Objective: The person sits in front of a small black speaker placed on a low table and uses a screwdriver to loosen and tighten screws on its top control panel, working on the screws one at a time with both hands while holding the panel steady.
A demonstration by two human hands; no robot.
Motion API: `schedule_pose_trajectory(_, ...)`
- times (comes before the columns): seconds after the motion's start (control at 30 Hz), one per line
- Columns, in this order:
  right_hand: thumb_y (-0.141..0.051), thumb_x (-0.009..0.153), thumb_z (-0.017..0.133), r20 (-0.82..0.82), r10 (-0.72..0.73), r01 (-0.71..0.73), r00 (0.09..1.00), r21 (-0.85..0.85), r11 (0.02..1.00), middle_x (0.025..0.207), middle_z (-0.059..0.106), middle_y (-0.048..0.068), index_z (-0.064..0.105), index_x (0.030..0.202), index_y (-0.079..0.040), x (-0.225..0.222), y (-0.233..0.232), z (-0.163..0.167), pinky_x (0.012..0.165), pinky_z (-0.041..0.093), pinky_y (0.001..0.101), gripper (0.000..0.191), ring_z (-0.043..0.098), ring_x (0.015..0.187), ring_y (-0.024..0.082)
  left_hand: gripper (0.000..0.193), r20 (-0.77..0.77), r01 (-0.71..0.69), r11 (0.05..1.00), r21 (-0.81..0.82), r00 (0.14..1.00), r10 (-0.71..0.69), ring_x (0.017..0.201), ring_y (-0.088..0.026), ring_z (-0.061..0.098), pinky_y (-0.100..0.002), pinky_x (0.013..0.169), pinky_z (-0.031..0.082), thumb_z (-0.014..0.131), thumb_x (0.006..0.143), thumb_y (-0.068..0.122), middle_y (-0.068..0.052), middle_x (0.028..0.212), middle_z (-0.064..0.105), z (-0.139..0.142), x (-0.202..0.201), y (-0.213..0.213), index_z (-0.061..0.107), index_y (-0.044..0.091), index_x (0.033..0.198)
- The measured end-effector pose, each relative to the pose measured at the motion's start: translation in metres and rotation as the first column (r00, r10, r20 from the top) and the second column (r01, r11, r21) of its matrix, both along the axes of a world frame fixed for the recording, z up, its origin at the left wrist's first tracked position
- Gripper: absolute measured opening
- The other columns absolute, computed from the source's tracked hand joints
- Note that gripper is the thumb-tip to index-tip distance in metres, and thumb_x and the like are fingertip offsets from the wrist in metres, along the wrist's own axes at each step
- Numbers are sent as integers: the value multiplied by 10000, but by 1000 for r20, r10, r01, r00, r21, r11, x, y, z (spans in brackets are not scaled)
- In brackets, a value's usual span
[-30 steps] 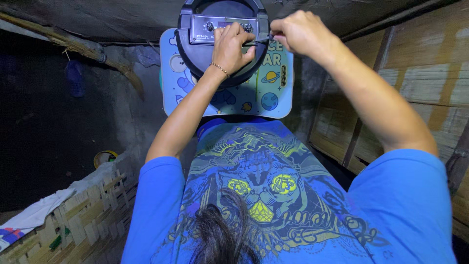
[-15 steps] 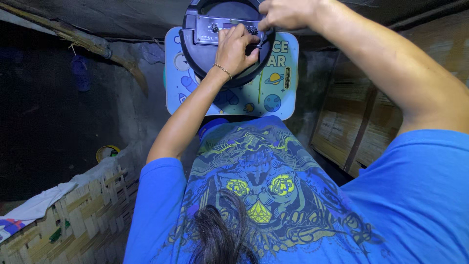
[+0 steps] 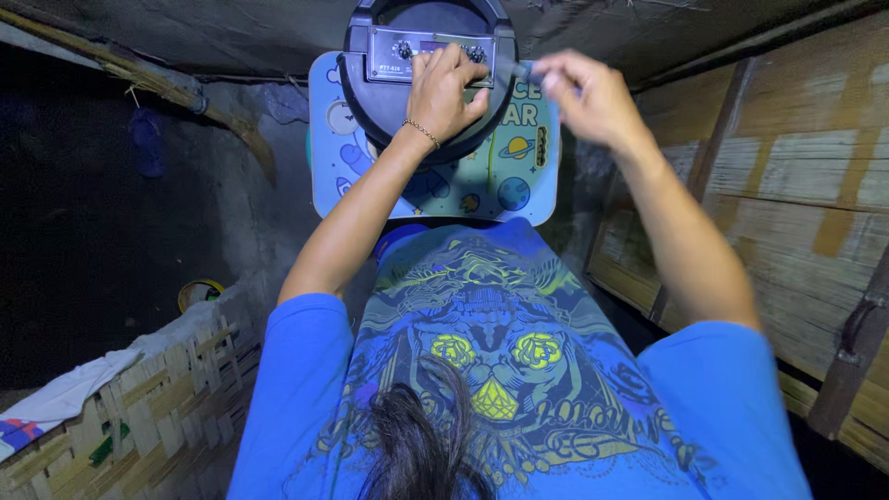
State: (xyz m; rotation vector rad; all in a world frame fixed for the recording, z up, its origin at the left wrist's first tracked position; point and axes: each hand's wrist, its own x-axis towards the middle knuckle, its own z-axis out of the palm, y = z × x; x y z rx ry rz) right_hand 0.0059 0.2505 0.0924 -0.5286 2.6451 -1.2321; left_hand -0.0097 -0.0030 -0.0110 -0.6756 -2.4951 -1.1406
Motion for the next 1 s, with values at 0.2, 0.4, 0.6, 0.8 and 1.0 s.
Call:
schedule_pose_trajectory(0.2, -50, 973, 734, -203, -197, 192, 959, -43, 980, 970, 719, 146, 717, 1176, -25, 54, -27, -4, 717, 589, 314, 205, 748, 808, 224, 243, -20, -9, 1000, 6, 1000, 9, 970, -251, 565, -413, 893, 380, 817, 785, 225, -38, 960, 590, 8, 6, 3, 772, 129, 1004)
schedule_pose_trajectory(0.4, -55, 961, 776, -499, -111, 153, 860, 45, 987, 1036, 722, 177, 696, 1156, -16, 68, -46, -14, 774, 610, 381, 213, 741, 888, 340, 245, -14, -20, 1000, 17, 1000, 20, 974, -249, 569, -415, 901, 382, 819, 776, 229, -35, 948, 596, 5, 9, 6, 778, 134, 998)
schedule_pose_trajectory(0.6, -60, 959, 784, -512, -77, 166, 856, 130, 978, 999, 717, 165, 681, 1144, -14, 67, -53, -19, 739, 601, 402, 217, 728, 854, 346, 253, -16, -26, 1000, 16, 1000, 26, 979, -250, 569, -418, 903, 381, 825, 774, 234, -37, 953, 599, 0, 9, 3, 779, 133, 1001)
schedule_pose_trajectory(0.8, -82, 971, 773, -524, -23, 140, 851, 185, 973, 1009, 704, 157, 679, 1150, -18, 64, -58, -14, 737, 595, 417, 212, 719, 853, 354, 256, -31, -29, 999, 16, 999, 29, 979, -250, 566, -418, 906, 381, 826, 778, 244, -39, 965, 603, -3, 8, 0, 778, 131, 1002)
schedule_pose_trajectory(1.0, -122, 985, 744, -470, 58, 102, 881, 308, 946, 961, 670, 179, 686, 1112, -45, 51, -61, -4, 703, 572, 455, 159, 687, 806, 395, 253, -15, -35, 999, 17, 999, 35, 978, -250, 566, -418, 903, 380, 827, 774, 251, -35, 966, 604, -3, 8, -1, 781, 135, 994)
